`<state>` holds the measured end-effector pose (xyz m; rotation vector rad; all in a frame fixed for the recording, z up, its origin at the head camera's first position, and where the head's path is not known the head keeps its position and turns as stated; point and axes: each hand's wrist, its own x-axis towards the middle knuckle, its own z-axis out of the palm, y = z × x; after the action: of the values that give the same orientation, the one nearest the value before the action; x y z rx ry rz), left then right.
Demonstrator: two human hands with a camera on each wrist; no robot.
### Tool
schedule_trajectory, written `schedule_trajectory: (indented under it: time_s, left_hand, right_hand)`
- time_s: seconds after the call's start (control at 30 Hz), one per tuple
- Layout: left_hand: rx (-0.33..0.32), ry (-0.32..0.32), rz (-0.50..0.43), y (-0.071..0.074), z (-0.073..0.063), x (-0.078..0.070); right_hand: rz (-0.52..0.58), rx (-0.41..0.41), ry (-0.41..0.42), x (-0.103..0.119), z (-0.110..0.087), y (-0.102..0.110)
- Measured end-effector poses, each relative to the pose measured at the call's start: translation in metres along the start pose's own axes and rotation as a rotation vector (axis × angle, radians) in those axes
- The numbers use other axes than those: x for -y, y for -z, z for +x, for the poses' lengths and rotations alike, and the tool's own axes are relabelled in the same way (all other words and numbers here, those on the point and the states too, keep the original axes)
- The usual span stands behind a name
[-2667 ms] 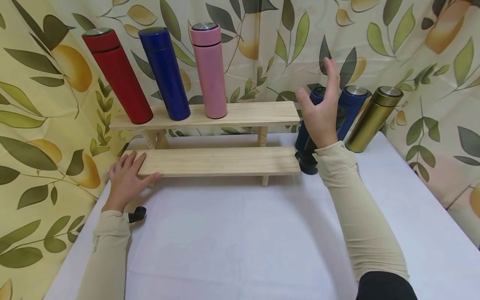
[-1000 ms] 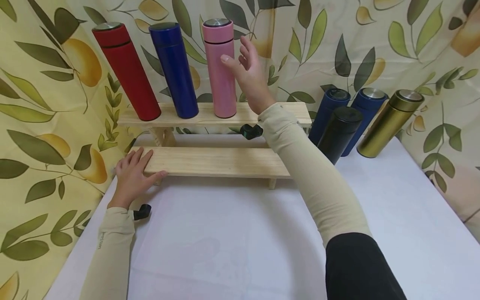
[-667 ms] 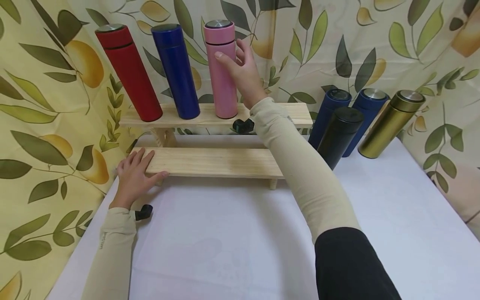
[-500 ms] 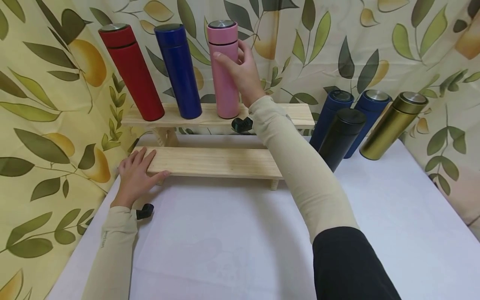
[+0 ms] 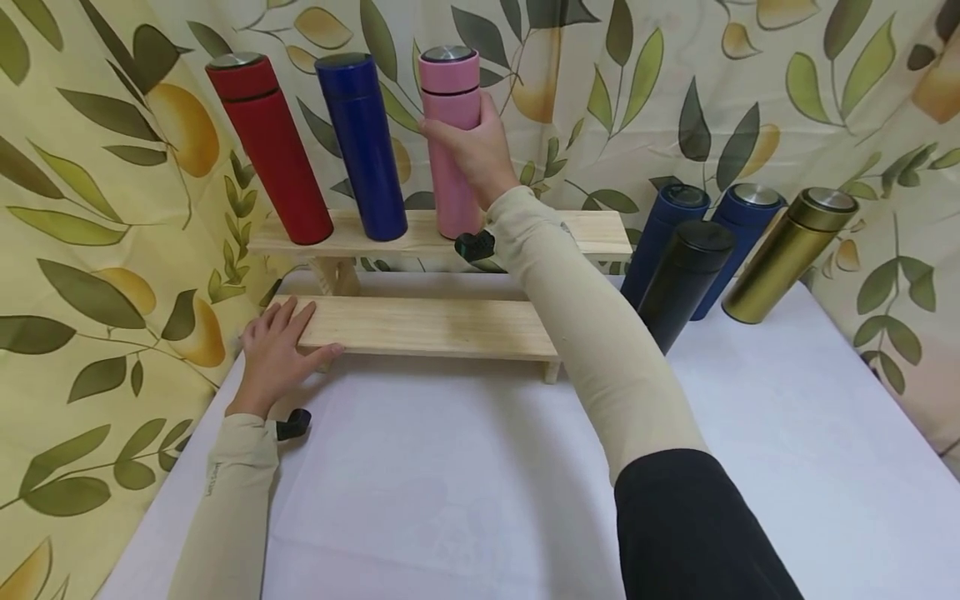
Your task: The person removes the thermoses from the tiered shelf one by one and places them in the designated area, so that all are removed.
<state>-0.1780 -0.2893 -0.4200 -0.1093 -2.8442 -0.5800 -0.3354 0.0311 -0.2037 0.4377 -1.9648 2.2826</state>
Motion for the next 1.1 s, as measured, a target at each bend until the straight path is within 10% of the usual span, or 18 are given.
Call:
schedule_trajectory:
  time_s: [1.1]
  left_hand:
    - [0.004,-0.002,-0.001,0.001,-0.002,-0.003]
  right_hand:
    - [0.014,0.008,0.126,-0.007,-0.01,0.001]
